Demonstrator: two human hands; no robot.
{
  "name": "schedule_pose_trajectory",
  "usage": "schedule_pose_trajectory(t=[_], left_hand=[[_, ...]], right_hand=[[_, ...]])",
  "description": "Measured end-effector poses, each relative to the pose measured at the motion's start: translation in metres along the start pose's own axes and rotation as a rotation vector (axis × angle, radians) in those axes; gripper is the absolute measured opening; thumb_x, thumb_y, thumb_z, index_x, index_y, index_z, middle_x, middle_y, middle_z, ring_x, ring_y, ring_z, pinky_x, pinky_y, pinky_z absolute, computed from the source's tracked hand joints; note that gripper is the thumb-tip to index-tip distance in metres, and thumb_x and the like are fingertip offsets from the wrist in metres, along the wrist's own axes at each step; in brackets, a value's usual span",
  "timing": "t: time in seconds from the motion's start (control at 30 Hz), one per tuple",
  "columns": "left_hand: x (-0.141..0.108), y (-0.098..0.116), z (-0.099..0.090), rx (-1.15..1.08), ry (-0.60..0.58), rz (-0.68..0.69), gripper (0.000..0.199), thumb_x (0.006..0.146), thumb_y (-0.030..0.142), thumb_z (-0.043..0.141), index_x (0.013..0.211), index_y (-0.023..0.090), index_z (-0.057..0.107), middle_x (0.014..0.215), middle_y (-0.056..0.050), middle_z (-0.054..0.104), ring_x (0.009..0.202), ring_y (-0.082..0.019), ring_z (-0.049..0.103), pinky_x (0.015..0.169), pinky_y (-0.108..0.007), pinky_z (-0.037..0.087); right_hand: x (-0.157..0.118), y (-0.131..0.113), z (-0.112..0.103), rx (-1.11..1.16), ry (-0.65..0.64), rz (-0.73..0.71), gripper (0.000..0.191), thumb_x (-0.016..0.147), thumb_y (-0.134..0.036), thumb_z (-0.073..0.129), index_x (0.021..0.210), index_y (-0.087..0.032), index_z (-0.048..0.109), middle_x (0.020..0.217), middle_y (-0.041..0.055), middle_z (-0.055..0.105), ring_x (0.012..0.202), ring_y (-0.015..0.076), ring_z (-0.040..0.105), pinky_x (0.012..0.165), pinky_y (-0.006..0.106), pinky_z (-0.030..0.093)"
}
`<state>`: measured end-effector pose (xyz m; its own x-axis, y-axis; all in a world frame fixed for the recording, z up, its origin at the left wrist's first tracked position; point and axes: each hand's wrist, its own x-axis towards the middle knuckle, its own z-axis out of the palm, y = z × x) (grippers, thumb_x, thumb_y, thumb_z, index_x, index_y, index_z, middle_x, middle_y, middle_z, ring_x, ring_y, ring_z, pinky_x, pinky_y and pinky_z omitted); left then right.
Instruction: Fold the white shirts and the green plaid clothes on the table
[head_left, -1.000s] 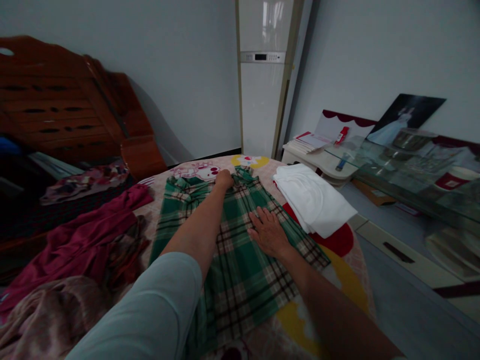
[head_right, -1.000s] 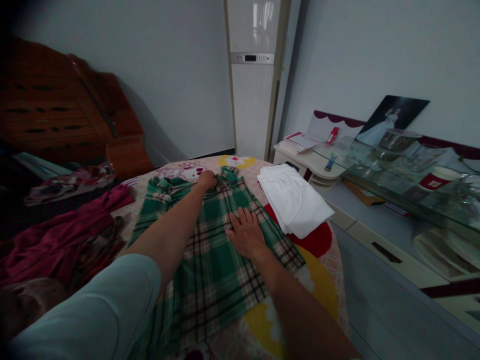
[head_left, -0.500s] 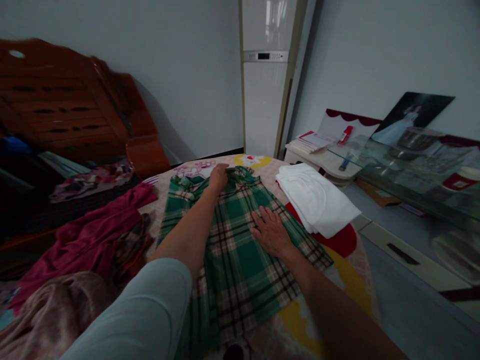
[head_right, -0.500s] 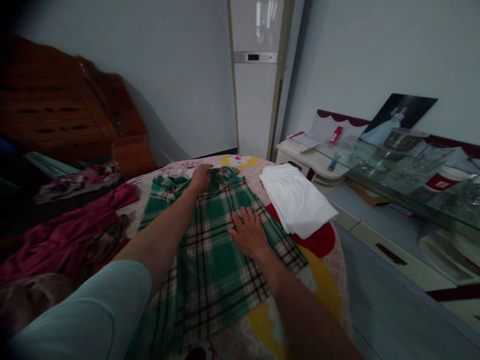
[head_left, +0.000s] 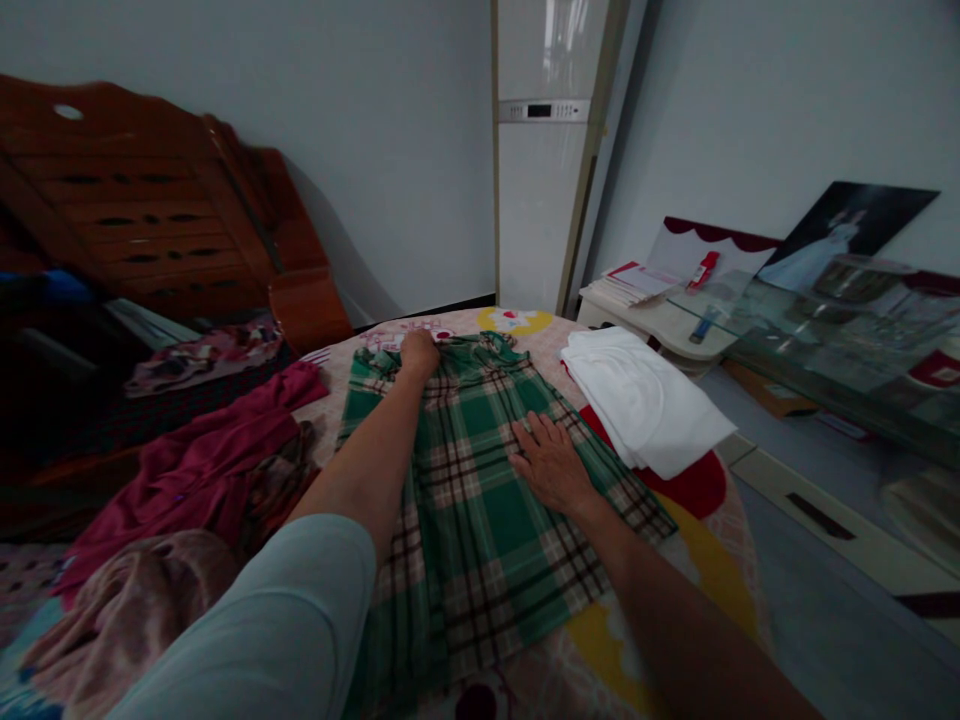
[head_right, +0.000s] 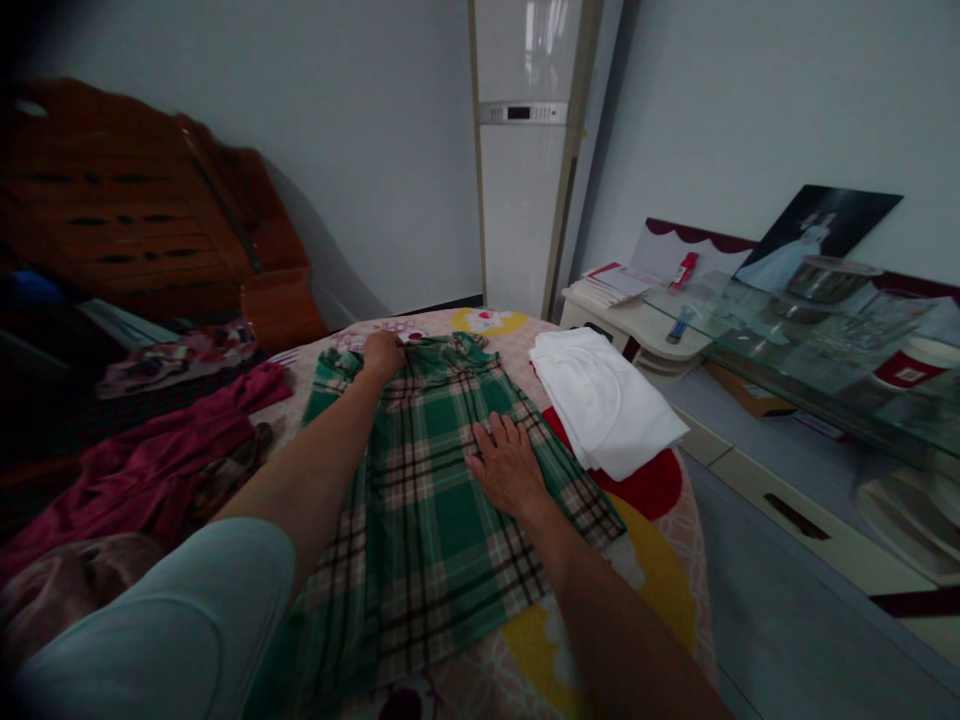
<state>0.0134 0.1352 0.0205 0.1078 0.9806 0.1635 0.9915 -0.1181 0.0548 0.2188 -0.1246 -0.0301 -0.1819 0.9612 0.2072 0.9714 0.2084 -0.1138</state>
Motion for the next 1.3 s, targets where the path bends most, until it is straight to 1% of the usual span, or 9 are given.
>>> schedule_pose_trajectory(t=[0.17,0.33,0.5,0.67,0.83,0.93,1.03,1.17,1.3], left_hand=[[-0.001,-0.004,0.001,-0.065,-0.009,-0.024,0.037,0.082,0.013,0.046,0.112,0.006,0.066,0.117,-0.019,0.066,0.110,-0.028,0.060,0.094,-0.035,0.045],[-0.006,-0.012,-0.003,-0.061,0.102,-0.006,0.037,0.082,0.018,0.050,0.114,0.007,0.064,0.116,-0.017,0.066,0.111,-0.027,0.059,0.096,-0.034,0.045],[-0.014,-0.013,-0.005,0.076,-0.011,0.000,0.038,0.085,0.025,0.051,0.113,0.002,0.065,0.112,-0.024,0.066,0.109,-0.033,0.061,0.090,-0.036,0.047],[-0.027,-0.013,0.003,0.052,0.053,0.092,0.037,0.089,0.023,0.044,0.118,0.016,0.066,0.114,-0.017,0.068,0.108,-0.032,0.062,0.087,-0.038,0.048],[-0.035,-0.017,0.007,-0.032,0.135,0.103,0.038,0.089,0.026,0.047,0.123,0.019,0.062,0.119,-0.013,0.065,0.107,-0.029,0.062,0.085,-0.037,0.049],[-0.036,-0.015,0.005,0.012,0.072,0.111,0.033,0.088,0.025,0.046,0.112,0.018,0.069,0.121,-0.014,0.063,0.106,-0.030,0.062,0.085,-0.038,0.049],[-0.034,-0.010,0.003,0.063,0.022,0.115,0.035,0.088,0.021,0.044,0.111,0.015,0.070,0.120,-0.017,0.062,0.106,-0.031,0.062,0.086,-0.039,0.049],[-0.027,-0.006,0.007,0.100,0.013,0.098,0.038,0.089,0.016,0.039,0.115,0.008,0.066,0.116,-0.022,0.062,0.109,-0.032,0.061,0.088,-0.039,0.049],[-0.019,-0.009,0.007,0.058,0.031,0.047,0.038,0.086,0.015,0.043,0.117,0.006,0.064,0.118,-0.024,0.061,0.110,-0.033,0.060,0.090,-0.040,0.048]], right_hand=[[0.000,0.000,0.000,-0.005,0.006,-0.004,0.056,0.100,-0.046,0.037,0.148,-0.018,0.042,0.155,0.0172,0.037,0.142,0.0342,0.032,0.114,0.052,0.024],[0.000,0.000,0.002,-0.004,-0.004,0.001,0.057,0.099,-0.047,0.037,0.148,-0.018,0.041,0.155,0.0176,0.035,0.143,0.0343,0.031,0.114,0.052,0.024],[0.001,0.000,0.003,-0.006,-0.002,0.006,0.057,0.099,-0.047,0.038,0.149,-0.020,0.041,0.156,0.0176,0.034,0.143,0.0341,0.031,0.114,0.052,0.024],[0.001,-0.001,0.001,-0.007,-0.009,0.008,0.057,0.099,-0.047,0.038,0.149,-0.019,0.041,0.156,0.0178,0.035,0.142,0.0348,0.032,0.114,0.052,0.024],[0.000,-0.001,-0.001,-0.005,-0.015,0.008,0.057,0.100,-0.047,0.037,0.149,-0.019,0.041,0.156,0.0177,0.034,0.142,0.0346,0.031,0.114,0.052,0.024],[0.000,-0.001,-0.001,0.000,-0.011,0.002,0.057,0.100,-0.047,0.036,0.149,-0.019,0.041,0.156,0.0178,0.034,0.143,0.0343,0.031,0.114,0.052,0.024],[0.000,0.000,0.001,-0.002,-0.002,-0.003,0.057,0.100,-0.047,0.036,0.148,-0.018,0.041,0.156,0.0180,0.034,0.143,0.0341,0.031,0.114,0.052,0.024],[0.000,0.001,0.002,-0.009,0.002,0.000,0.056,0.100,-0.047,0.037,0.148,-0.019,0.042,0.155,0.0182,0.035,0.142,0.0343,0.032,0.114,0.053,0.025],[0.000,0.000,0.001,-0.004,0.000,-0.004,0.057,0.099,-0.047,0.037,0.148,-0.018,0.042,0.155,0.0182,0.035,0.142,0.0343,0.032,0.114,0.053,0.025]])
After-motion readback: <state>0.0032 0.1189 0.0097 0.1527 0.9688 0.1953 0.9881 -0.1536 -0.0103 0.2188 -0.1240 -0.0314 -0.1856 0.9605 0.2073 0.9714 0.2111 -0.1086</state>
